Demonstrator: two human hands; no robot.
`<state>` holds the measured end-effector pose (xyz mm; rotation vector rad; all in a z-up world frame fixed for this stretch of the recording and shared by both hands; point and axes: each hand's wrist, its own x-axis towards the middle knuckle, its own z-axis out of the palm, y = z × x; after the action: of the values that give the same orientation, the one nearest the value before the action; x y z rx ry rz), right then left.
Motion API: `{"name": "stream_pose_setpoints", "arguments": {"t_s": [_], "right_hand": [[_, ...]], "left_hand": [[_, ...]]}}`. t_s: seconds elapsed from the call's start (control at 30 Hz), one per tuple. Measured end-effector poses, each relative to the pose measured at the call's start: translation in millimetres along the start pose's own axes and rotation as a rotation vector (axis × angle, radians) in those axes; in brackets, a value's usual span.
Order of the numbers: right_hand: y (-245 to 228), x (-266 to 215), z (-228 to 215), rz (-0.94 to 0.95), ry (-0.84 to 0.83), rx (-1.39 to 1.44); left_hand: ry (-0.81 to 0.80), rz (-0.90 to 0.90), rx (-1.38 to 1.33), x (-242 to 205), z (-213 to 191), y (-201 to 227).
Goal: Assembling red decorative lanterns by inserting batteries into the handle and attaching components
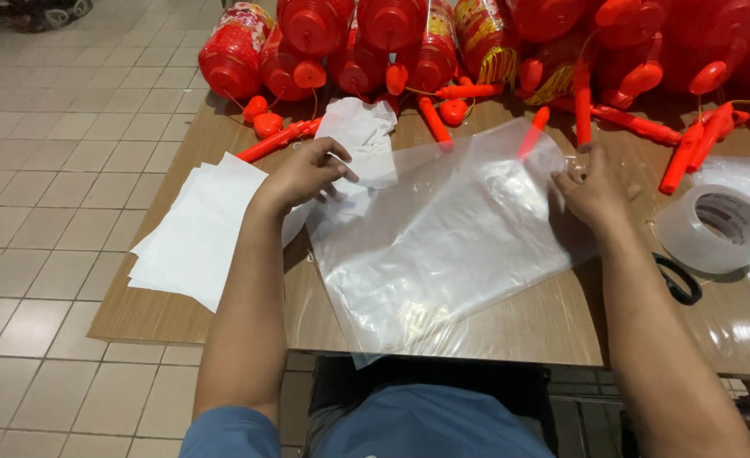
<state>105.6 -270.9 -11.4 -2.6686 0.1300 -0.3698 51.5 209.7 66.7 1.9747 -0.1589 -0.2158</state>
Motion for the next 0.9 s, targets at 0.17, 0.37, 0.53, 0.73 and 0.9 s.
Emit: {"name": "stream_pose_setpoints", "arguments": {"t_s": [0.17,0.37,0.53,0.73,0.9], "right_hand": [[-50,-36,-46,0.160,-0.075,0.190],[-69,-82,-115,0.157,-0.226,0.354],[-65,-107,-124,0.192,-0.373,0.277],[-22,-99,-88,0.237,-0.423,0.201],[-26,-100,-89,0.240,-0.423,0.141]], "left_hand": [[0.150,-0.004,0.223,-4,5,8],[0.366,0.178,0.584,8,15,-1],[0.350,0.155,0.627,4,19,5],[0.310,0.061,0.553,-8,11,16],[0.301,0.126,0.577,-4,12,12]]}}
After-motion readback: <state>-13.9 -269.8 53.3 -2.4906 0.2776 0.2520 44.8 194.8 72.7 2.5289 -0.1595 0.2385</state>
